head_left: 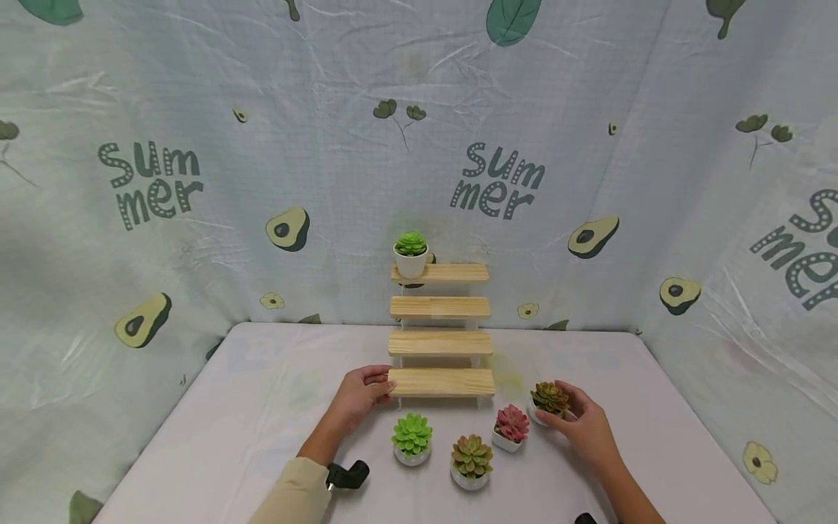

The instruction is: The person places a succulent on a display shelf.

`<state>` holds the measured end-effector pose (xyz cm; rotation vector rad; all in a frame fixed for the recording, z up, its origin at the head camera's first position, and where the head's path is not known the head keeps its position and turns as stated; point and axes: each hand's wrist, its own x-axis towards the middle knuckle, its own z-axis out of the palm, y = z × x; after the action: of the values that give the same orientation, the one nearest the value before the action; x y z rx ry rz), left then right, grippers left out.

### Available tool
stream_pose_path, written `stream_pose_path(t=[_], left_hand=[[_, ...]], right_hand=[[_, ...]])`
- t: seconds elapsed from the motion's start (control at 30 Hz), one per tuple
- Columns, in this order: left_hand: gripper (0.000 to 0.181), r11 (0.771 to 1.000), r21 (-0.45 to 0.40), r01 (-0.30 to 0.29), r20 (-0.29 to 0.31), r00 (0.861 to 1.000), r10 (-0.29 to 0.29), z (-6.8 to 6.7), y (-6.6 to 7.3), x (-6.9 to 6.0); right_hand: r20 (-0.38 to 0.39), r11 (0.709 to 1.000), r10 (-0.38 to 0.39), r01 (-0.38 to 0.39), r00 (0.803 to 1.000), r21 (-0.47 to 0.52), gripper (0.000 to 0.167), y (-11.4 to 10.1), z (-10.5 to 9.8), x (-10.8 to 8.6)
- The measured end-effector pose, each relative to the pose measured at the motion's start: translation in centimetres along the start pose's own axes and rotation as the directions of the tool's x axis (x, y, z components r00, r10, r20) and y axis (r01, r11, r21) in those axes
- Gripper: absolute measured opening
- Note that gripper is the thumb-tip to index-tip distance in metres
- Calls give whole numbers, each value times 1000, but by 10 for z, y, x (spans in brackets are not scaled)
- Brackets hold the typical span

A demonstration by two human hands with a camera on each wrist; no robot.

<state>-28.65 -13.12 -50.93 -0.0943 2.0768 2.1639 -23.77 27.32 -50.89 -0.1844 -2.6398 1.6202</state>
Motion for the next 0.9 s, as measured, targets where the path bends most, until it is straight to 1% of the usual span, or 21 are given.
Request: stream_pose_path(t=[0.2,0.5,0.73,0.9], left_hand=[[37,1000,8,13,-11,1000,-13,1,1,-1],[36,1000,3,15,-13,1000,-15,1,1,-1],[37,1000,-9,15,-4,1000,-15,0,1,-1],[38,1000,-17,7,8,1000,-7,-1,0,-1]], right_hand=[[26,999,34,-35,999,27,90,1,1,-3],[52,998,42,-44,998,51,88,2,1,-3],[17,999,41,-41,999,35,82,6,3,0],[-4,999,42,-42,999,0,82,2,3,1]])
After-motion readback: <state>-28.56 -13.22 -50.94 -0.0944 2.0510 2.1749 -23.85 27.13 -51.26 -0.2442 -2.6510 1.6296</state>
